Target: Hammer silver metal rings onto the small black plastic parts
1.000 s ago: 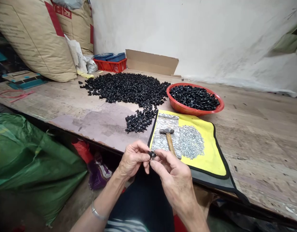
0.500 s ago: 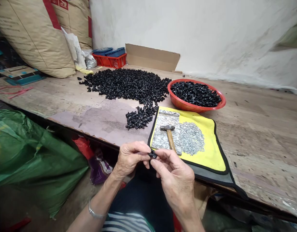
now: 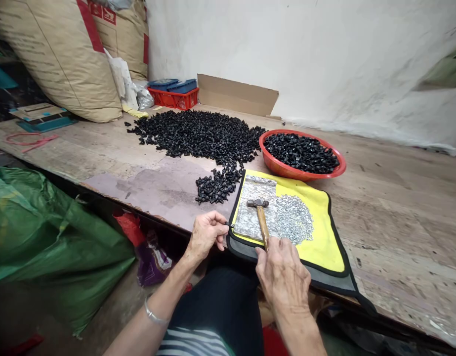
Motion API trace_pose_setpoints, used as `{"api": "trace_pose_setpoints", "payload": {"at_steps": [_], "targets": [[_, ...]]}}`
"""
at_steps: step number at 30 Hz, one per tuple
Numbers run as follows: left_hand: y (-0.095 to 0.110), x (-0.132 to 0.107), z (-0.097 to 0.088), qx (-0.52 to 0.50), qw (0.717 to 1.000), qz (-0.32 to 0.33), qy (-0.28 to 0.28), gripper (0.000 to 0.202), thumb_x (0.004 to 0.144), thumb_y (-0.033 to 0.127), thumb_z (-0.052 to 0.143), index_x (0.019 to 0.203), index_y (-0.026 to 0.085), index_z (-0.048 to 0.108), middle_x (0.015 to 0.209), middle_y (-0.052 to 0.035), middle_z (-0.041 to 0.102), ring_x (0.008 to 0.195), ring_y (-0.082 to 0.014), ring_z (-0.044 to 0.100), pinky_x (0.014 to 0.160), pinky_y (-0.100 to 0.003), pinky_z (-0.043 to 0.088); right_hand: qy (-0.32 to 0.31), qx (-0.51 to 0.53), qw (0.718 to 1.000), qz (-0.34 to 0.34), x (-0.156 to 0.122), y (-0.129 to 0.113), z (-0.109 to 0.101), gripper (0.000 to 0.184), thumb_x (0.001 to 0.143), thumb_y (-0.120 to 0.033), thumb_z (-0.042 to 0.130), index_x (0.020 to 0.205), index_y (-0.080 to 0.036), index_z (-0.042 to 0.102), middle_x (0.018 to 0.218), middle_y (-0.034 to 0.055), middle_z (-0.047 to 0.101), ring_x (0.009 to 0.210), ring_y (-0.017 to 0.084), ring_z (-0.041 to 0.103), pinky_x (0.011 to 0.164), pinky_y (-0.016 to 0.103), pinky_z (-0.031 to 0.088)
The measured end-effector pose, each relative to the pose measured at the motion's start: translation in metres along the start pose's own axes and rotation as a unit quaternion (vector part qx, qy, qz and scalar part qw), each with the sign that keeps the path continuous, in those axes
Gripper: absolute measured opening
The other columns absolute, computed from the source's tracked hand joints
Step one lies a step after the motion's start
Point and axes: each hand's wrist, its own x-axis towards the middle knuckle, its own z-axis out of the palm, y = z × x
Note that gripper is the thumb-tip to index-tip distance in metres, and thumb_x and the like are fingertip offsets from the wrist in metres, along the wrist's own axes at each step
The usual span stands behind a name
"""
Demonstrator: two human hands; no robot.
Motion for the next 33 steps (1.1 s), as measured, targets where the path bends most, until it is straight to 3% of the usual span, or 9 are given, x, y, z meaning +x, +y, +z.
{"api": "trace_pose_setpoints", "payload": {"at_steps": [4,7,9,13,16,19,25,28,33], "targets": [[0.000,0.009,0.006,0.020,1.000,-0.021,-0.004,0.010,0.054,0.011,0.054,0.064,0.015,0.051,0.035,0.0085,0.046,0.024,-0.0088,0.042,0.024,-0.018,0.036,-0.106,0.073,0.990,0.062,0.013,0.007,0.004,0.017,0.084,-0.033,0.043,0.078,-0.020,0.051,0.068,0.0056,0.059,0.060,0.018,0.055,0.053,0.027,0.036],[0.002,0.015,0.011,0.037,0.998,-0.047,-0.011,0.010,0.055,0.011,0.053,0.064,0.015,0.051,0.034,0.0090,0.045,0.023,-0.0082,0.041,0.024,-0.016,0.032,-0.240,0.195,0.934,0.179,0.027,0.012,0.003,0.010,0.072,-0.030,0.053,0.072,-0.022,0.048,0.058,0.0012,0.057,0.053,0.017,0.053,0.052,0.028,0.037],[0.003,0.018,0.012,0.050,0.997,-0.056,-0.015,0.010,0.055,0.011,0.053,0.064,0.015,0.051,0.034,0.0088,0.045,0.022,-0.0082,0.041,0.024,-0.015,0.030,-0.312,0.346,0.836,0.289,0.035,0.014,0.000,0.014,0.067,-0.027,0.056,0.067,-0.022,0.043,0.052,-0.0022,0.052,0.047,0.015,0.051,0.047,0.028,0.039],[0.005,0.021,0.011,0.079,0.995,-0.055,-0.008,0.010,0.055,0.009,0.052,0.063,0.016,0.051,0.035,0.0086,0.045,0.023,-0.0088,0.042,0.025,-0.015,0.031,-0.355,0.641,0.534,0.422,0.041,0.017,-0.008,0.021,0.063,-0.026,0.063,0.069,-0.020,0.044,0.055,-0.0045,0.050,0.040,0.009,0.044,0.039,0.023,0.040],[0.004,0.021,0.009,0.080,0.996,-0.041,-0.008,0.010,0.056,0.010,0.052,0.063,0.016,0.052,0.036,0.0083,0.046,0.024,-0.0087,0.043,0.025,-0.015,0.031,-0.347,0.676,0.453,0.466,0.038,0.018,-0.013,0.024,0.064,-0.030,0.067,0.078,-0.016,0.053,0.055,-0.0043,0.049,0.037,0.003,0.035,0.033,0.015,0.029],[0.002,0.020,0.009,0.090,0.995,-0.030,0.004,0.009,0.056,0.011,0.052,0.063,0.016,0.053,0.037,0.0080,0.046,0.025,-0.0090,0.044,0.025,-0.015,0.030,-0.319,0.639,0.532,0.454,0.025,0.017,-0.017,0.026,0.068,-0.037,0.066,0.075,-0.017,0.052,0.052,-0.0072,0.044,0.034,0.002,0.028,0.030,0.014,0.020],[0.001,0.018,0.011,0.109,0.994,-0.014,0.021,0.008,0.057,0.013,0.050,0.063,0.017,0.053,0.038,0.0076,0.047,0.026,-0.0099,0.045,0.024,-0.016,0.029,-0.172,0.395,0.882,0.189,-0.006,0.009,-0.014,0.031,0.080,-0.049,0.047,0.079,-0.020,0.058,0.056,0.0006,0.056,0.044,0.012,0.050,0.044,0.023,0.040],[0.000,0.019,0.011,0.111,0.993,-0.011,0.026,0.006,0.057,0.013,0.051,0.061,0.017,0.052,0.037,0.0077,0.046,0.026,-0.0094,0.045,0.025,-0.016,0.029,-0.119,0.282,0.946,0.104,-0.010,0.003,-0.010,0.038,0.088,-0.044,0.034,0.083,-0.018,0.061,0.062,0.0062,0.062,0.044,0.015,0.054,0.042,0.026,0.036],[0.001,0.019,0.011,0.102,0.994,-0.025,0.021,0.007,0.055,0.012,0.051,0.060,0.017,0.053,0.036,0.0079,0.046,0.026,-0.0090,0.044,0.025,-0.015,0.030,-0.024,0.144,0.989,-0.010,-0.007,0.002,-0.021,0.037,0.092,-0.037,0.032,0.090,-0.014,0.061,0.066,0.0075,0.066,0.046,0.017,0.060,0.043,0.027,0.038]]}}
